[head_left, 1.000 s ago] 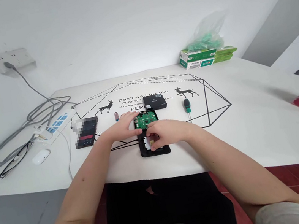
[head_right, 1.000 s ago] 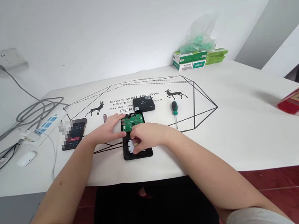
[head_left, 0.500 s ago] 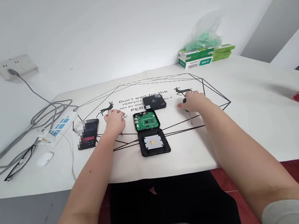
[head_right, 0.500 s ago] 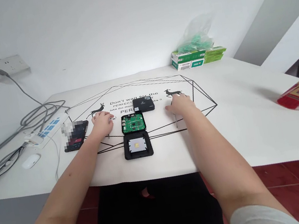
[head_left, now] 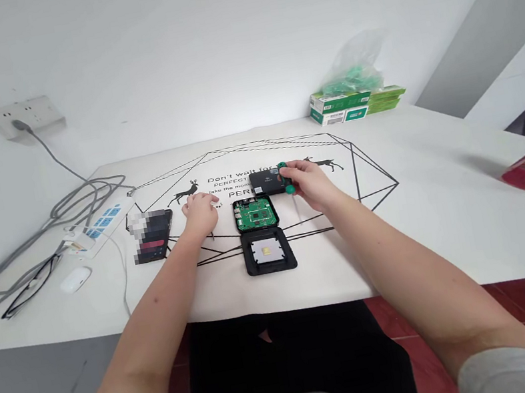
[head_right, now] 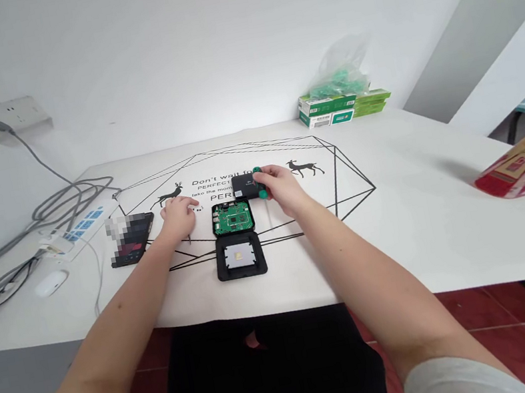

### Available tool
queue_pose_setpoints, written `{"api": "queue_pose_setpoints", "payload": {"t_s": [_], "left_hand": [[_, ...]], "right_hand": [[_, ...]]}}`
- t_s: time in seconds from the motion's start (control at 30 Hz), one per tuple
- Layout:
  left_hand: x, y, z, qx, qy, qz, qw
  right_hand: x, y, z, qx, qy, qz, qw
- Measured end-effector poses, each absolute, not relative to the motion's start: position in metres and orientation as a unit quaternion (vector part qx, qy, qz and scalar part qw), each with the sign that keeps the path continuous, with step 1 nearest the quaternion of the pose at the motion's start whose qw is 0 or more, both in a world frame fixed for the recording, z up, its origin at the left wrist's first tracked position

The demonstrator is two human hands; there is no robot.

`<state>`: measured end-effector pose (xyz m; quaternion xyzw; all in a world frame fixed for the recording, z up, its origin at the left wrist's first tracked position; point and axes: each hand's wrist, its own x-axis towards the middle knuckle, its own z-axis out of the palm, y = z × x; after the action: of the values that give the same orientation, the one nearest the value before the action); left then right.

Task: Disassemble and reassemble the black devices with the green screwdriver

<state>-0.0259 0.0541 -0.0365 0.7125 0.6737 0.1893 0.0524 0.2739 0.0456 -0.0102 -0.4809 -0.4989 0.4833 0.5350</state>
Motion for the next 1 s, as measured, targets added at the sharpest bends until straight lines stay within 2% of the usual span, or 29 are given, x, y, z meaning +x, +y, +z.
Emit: {"api": "queue_pose_setpoints", "payload": {"t_s": [0.1, 0.23, 0.5, 1.0], "left_hand": [[-0.026, 0.054, -0.035, 0.697, 0.686, 0.203, 0.054], [-0.029, 0.055, -0.034, 0.679, 0.701, 0.211, 0.056], [-0.031, 0.058, -0.037, 0.659, 0.723, 0.202, 0.050], [-0.027, 0.053, -0.033, 0.675, 0.708, 0.200, 0.057]], "right_hand": [[0.244, 0.034, -0.015, -0.418, -0.495, 0.522, 0.555], [0.220, 0.027, -0.022, -0.385, -0.536, 0.513, 0.548], [0.210, 0.028, -0.034, -0.442, -0.637, 0.419, 0.473], [0.203, 0.028, -0.038, -0.428, -0.650, 0.412, 0.474]]}}
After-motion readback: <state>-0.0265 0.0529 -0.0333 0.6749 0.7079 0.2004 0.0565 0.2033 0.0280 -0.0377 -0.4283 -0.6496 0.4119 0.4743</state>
